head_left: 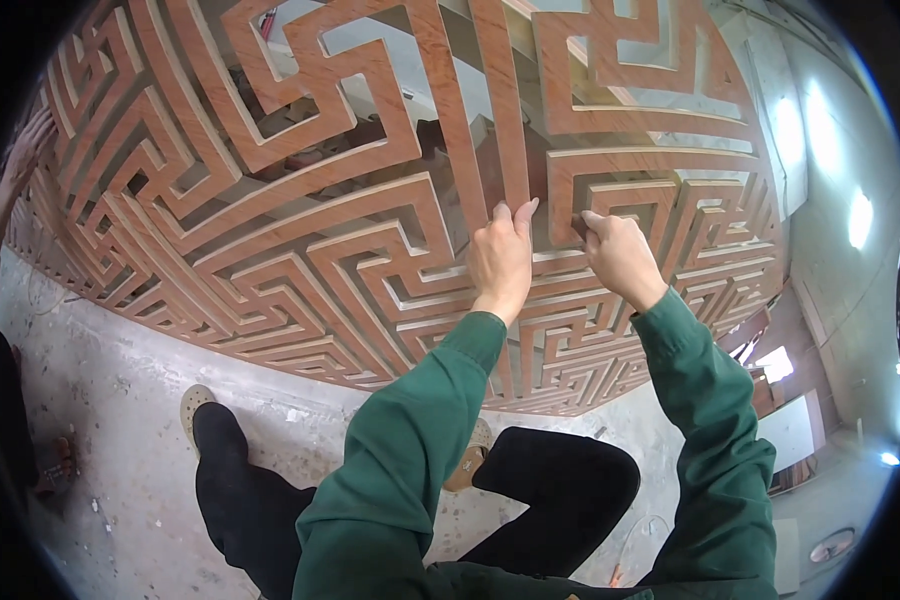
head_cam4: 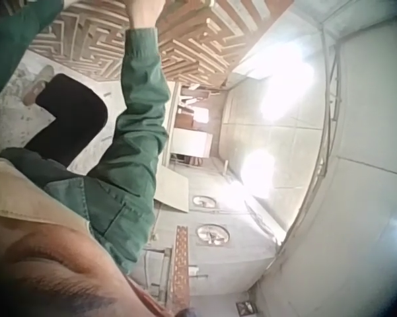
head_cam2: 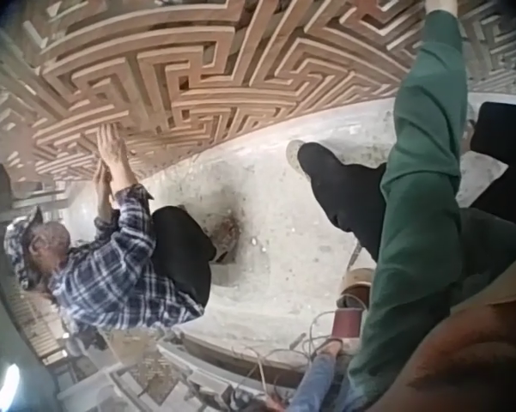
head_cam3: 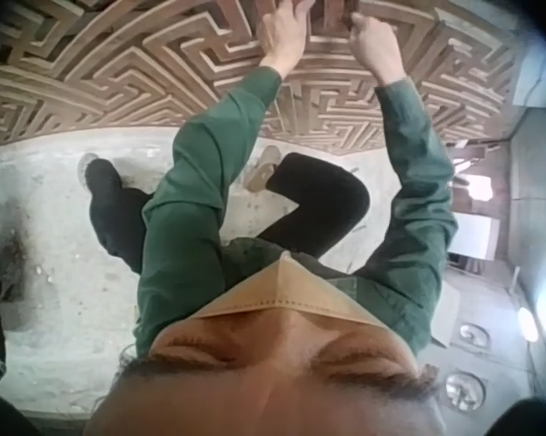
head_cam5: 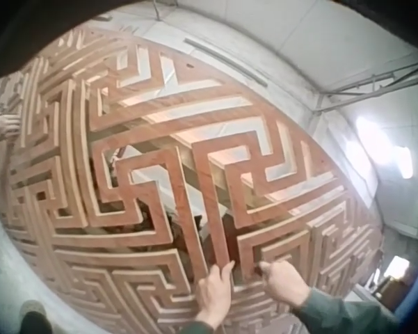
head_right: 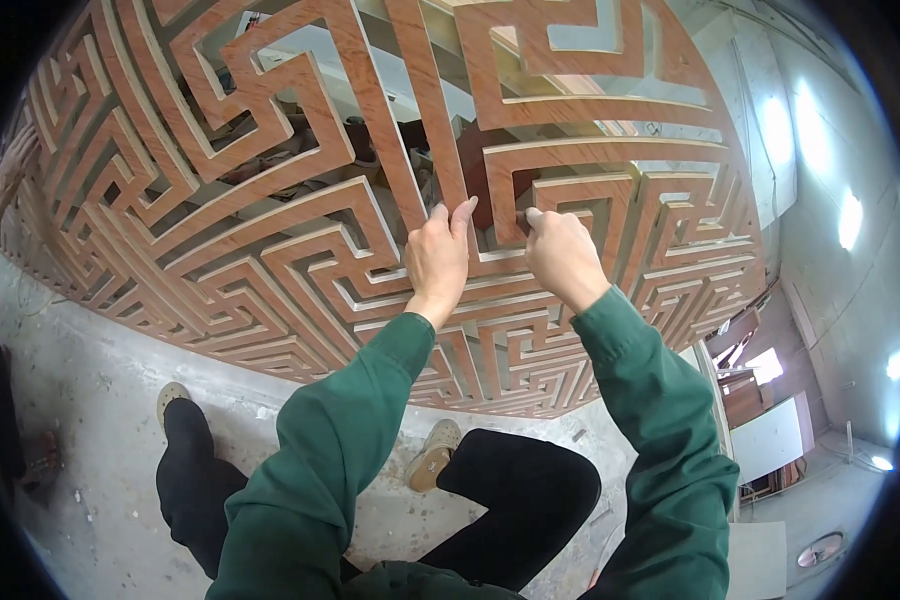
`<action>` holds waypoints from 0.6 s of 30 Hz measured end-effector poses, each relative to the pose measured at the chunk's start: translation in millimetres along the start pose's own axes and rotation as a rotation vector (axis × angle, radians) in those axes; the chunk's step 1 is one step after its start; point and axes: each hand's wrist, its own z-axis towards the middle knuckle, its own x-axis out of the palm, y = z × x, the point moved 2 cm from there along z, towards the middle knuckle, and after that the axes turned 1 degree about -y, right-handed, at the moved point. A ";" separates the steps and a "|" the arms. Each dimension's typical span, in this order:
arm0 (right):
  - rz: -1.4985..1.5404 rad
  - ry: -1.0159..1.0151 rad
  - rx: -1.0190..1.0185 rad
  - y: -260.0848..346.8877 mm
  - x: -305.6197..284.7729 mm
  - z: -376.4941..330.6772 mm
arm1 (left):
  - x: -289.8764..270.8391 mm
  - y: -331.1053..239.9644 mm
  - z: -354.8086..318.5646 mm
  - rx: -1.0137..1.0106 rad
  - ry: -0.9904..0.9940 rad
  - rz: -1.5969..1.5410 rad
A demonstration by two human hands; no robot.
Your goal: Sanding the intricate patterns of a large carved wooden panel by hand using sandpaper.
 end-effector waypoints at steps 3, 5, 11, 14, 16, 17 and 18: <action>-0.038 -0.032 -0.008 -11.0 9.4 8.6 | 2.6 -5.2 0.0 0.011 0.013 0.005; -0.082 -0.066 0.007 -6.2 16.6 23.7 | 4.7 -4.5 -0.6 0.025 0.000 -0.013; -0.107 0.020 -0.001 -4.3 1.5 1.4 | 1.0 -0.2 1.9 0.004 -0.040 -0.015; -0.109 0.065 0.040 -1.1 -4.6 8.4 | 5.3 -2.9 0.7 -0.009 -0.002 -0.023; -0.117 -0.031 0.048 0.4 9.7 25.8 | 5.9 -3.4 0.6 0.032 -0.070 -0.045; -0.108 0.054 0.059 -2.7 11.8 30.7 | 7.4 -1.6 1.6 0.006 -0.027 -0.073; -0.109 0.054 0.067 -7.0 10.3 26.7 | 9.1 -1.7 0.8 0.008 -0.019 -0.075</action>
